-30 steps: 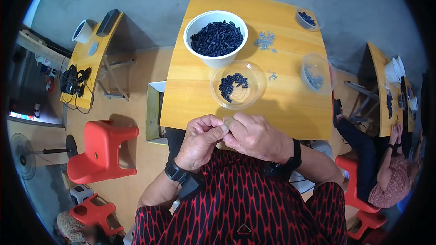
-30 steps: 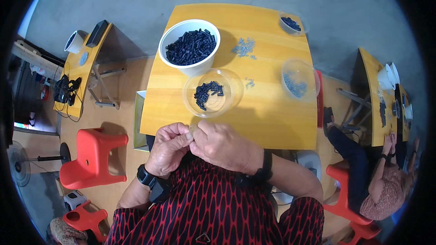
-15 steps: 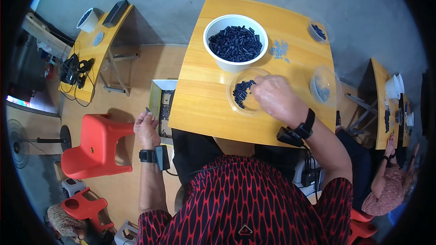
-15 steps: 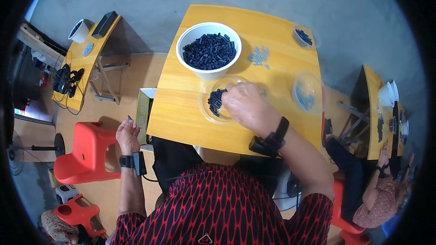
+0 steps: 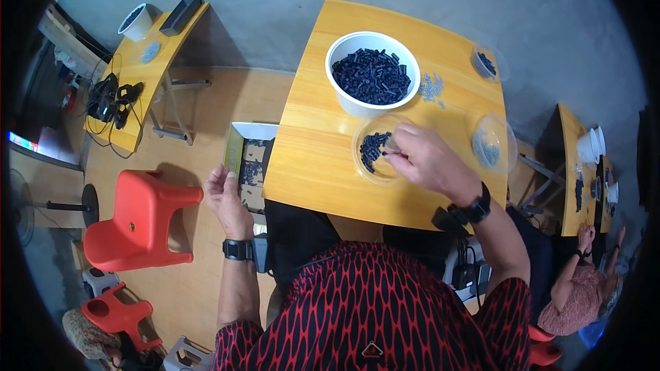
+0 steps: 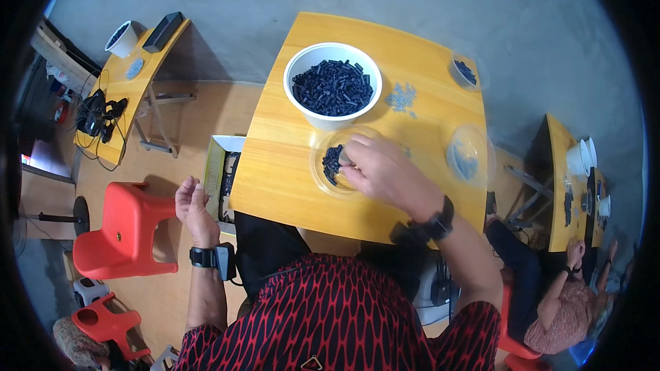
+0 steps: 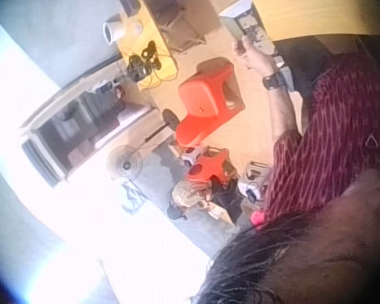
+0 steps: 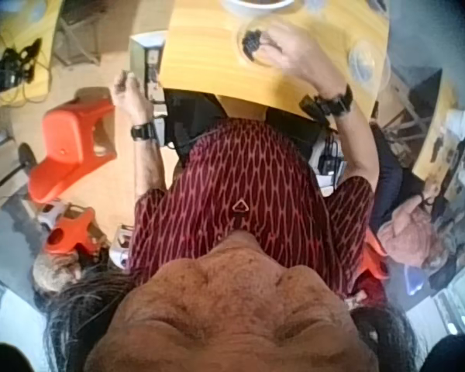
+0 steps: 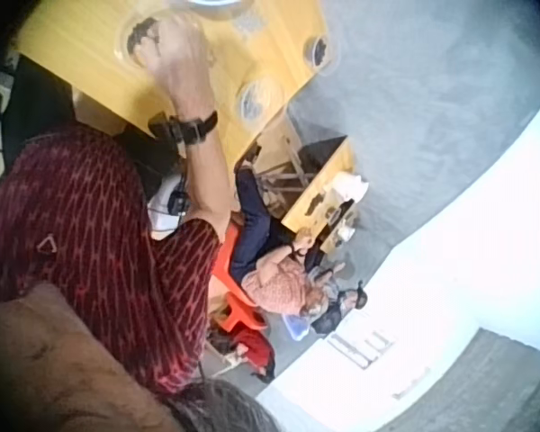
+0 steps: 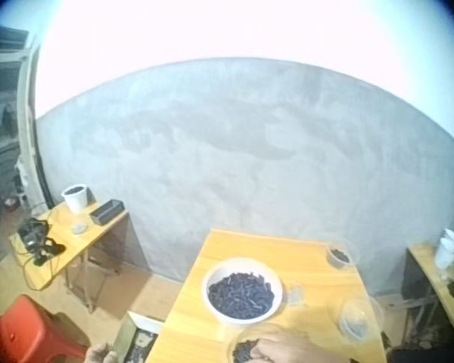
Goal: Manually fitting small black plastic parts onto light blue plastic bases for assembly.
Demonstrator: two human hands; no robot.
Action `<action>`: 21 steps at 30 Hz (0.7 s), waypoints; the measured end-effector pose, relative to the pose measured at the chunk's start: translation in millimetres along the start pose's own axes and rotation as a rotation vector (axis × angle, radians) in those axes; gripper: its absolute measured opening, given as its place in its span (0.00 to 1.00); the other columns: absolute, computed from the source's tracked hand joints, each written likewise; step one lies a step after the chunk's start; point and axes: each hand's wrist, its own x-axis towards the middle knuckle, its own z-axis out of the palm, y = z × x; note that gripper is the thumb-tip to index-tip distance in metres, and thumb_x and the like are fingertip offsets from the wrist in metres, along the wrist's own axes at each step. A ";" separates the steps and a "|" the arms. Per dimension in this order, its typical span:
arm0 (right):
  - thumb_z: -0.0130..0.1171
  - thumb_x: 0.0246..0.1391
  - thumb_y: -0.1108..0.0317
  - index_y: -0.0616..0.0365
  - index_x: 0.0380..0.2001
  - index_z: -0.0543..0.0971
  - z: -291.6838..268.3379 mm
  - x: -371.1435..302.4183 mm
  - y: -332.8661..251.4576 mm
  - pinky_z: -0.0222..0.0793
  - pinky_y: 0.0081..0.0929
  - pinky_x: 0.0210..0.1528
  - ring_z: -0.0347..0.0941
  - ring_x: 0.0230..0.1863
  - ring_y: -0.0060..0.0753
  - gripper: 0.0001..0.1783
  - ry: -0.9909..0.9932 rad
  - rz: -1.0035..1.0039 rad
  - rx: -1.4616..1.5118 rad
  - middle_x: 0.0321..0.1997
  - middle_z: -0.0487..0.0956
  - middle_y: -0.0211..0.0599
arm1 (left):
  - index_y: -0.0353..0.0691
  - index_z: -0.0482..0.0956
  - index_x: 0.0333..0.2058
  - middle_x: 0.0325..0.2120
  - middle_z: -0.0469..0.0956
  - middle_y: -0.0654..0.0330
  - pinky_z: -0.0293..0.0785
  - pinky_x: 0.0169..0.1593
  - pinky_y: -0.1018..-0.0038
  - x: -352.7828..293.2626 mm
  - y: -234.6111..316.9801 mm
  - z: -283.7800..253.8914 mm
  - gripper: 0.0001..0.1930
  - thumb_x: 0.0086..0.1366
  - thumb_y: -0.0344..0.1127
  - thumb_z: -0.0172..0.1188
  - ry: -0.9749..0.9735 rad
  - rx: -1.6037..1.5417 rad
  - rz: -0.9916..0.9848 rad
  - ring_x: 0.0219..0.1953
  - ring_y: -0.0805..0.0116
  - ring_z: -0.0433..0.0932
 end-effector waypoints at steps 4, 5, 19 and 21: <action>0.66 0.50 0.76 0.63 0.31 0.75 -8.6 -28.8 -23.5 0.74 0.32 0.37 0.79 0.35 0.44 0.09 0.104 0.119 0.247 0.32 0.80 0.43 | 0.36 0.77 0.45 0.36 0.79 0.62 0.73 0.39 0.79 -38.3 36.6 40.5 0.11 0.64 0.24 0.63 -0.155 -0.027 0.101 0.32 0.77 0.76; 0.66 0.50 0.76 0.63 0.31 0.75 -6.8 -36.7 -27.2 0.74 0.32 0.37 0.79 0.35 0.44 0.09 0.113 0.123 0.249 0.32 0.80 0.43 | 0.36 0.78 0.43 0.35 0.80 0.62 0.74 0.39 0.78 -50.7 43.1 49.9 0.09 0.64 0.24 0.63 -0.290 -0.043 0.088 0.32 0.76 0.76; 0.64 0.56 0.74 0.63 0.34 0.76 35.1 -108.6 -33.7 0.75 0.28 0.33 0.81 0.31 0.31 0.06 0.360 0.286 0.658 0.29 0.81 0.40 | 0.34 0.80 0.42 0.35 0.81 0.62 0.76 0.44 0.78 -149.7 44.3 123.2 0.08 0.64 0.24 0.64 -1.182 -0.053 -0.355 0.38 0.77 0.78; 0.64 0.55 0.74 0.63 0.32 0.77 35.1 -115.1 -30.4 0.74 0.29 0.32 0.81 0.30 0.33 0.06 0.359 0.236 0.548 0.28 0.80 0.40 | 0.33 0.80 0.40 0.35 0.81 0.62 0.77 0.44 0.78 -153.8 42.2 123.6 0.06 0.65 0.24 0.64 -1.202 0.011 -0.285 0.37 0.77 0.78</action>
